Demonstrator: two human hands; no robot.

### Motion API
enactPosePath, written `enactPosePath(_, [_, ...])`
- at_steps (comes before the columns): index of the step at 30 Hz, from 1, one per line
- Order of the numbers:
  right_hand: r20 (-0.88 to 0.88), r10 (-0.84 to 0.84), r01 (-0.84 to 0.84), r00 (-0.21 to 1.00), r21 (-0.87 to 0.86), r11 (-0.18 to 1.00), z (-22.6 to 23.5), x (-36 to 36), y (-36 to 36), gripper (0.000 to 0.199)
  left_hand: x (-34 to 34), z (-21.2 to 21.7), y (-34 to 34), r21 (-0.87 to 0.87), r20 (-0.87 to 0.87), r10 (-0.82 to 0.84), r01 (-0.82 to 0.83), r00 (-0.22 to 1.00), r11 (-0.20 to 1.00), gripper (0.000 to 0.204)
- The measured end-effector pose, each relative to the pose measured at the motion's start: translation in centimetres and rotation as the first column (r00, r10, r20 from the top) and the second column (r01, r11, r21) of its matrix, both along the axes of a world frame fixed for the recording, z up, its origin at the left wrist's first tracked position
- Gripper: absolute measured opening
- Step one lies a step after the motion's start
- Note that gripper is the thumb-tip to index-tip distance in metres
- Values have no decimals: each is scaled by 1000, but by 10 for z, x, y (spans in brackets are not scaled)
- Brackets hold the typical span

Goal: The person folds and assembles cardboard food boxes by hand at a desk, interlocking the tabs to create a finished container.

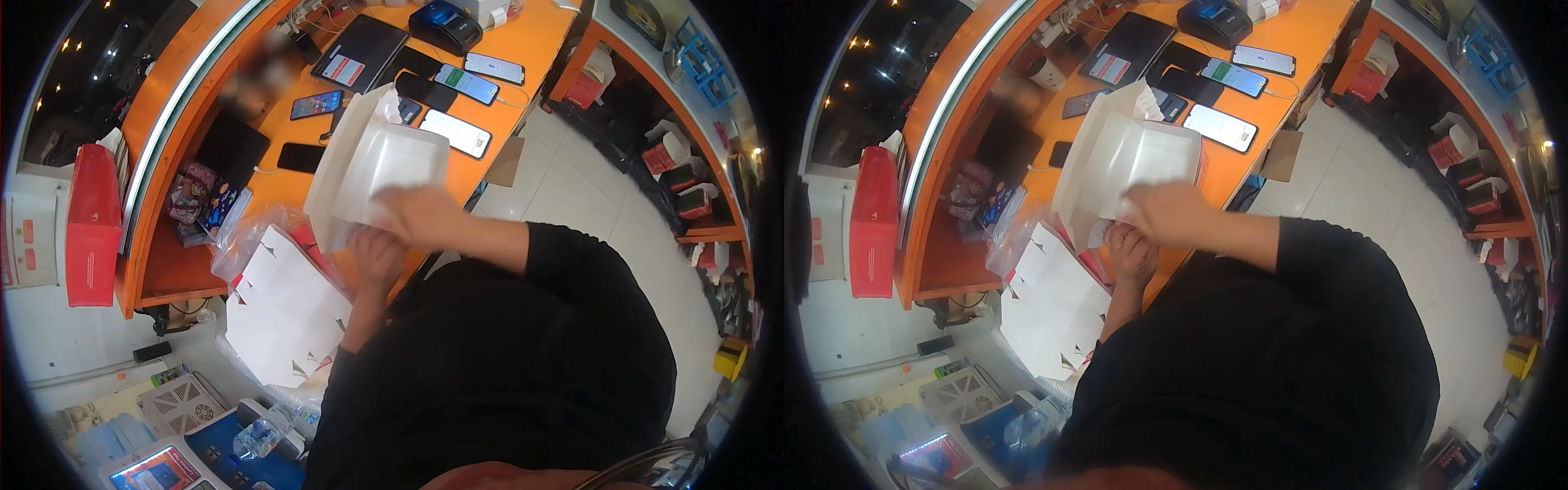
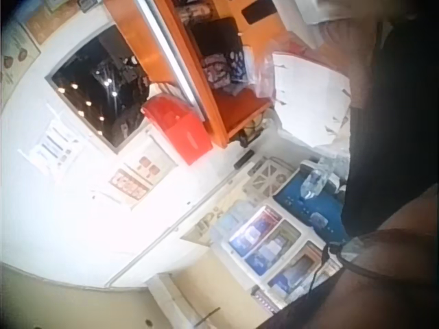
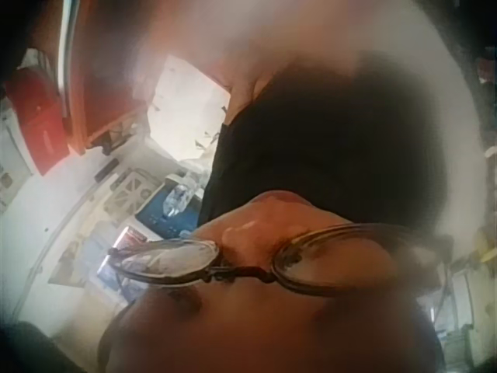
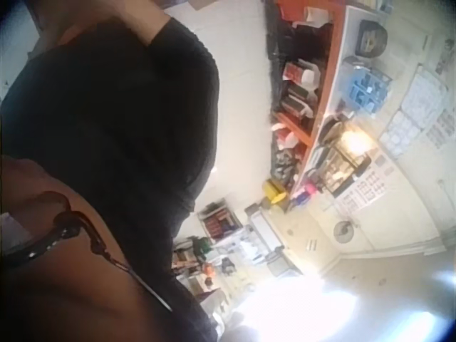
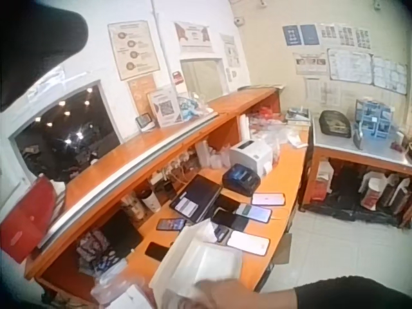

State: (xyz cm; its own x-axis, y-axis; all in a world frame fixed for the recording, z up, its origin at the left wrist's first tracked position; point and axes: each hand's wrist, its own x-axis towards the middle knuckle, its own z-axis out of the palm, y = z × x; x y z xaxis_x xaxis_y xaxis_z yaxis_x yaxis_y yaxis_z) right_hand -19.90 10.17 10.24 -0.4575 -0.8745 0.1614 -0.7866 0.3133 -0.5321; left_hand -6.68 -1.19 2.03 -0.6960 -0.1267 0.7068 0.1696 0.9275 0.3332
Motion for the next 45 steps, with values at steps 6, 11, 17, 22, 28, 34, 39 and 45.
enactPosePath(6, [-201, -328, 319, 923, -76, 945, -5, -111, -21, 36, -1, 10, 4, -50, 16, -22, 23, 1000, 998, 13])
enactPosePath(11, [-98, -203, 218, 974, 183, 959, -16, -124, -20, 53, 0, 7, 7, -23, -42, 21, -22, 999, 999, 15])
enactPosePath(17, [-47, -221, 226, 974, 209, 951, -16, -130, -24, 53, -1, 6, 6, -139, -15, 0, -2, 1000, 990, 33])
enactPosePath(22, [-10, -339, 325, 941, -253, 911, -14, -126, -8, 43, 41, 18, 0, -120, 13, -14, 16, 1000, 993, 47])
enactPosePath(28, [375, -45, 286, 926, -618, 732, 9, -48, 37, 27, 184, 55, -43, 56, 636, 164, -257, 754, 965, 52])
enactPosePath(34, [489, 196, 158, 850, -592, 790, -3, 29, 28, 26, 270, 18, -82, 372, 781, -28, -428, 624, 823, 36])
enactPosePath(39, [432, 369, -46, 823, -597, 801, -12, 73, 1, 21, 268, 22, -99, 472, 760, 50, -605, 647, 641, 16])
enactPosePath(45, [208, 426, -241, 881, -577, 780, -20, 144, -59, 18, 269, 34, -73, 881, 309, 223, -367, 924, 300, 15])
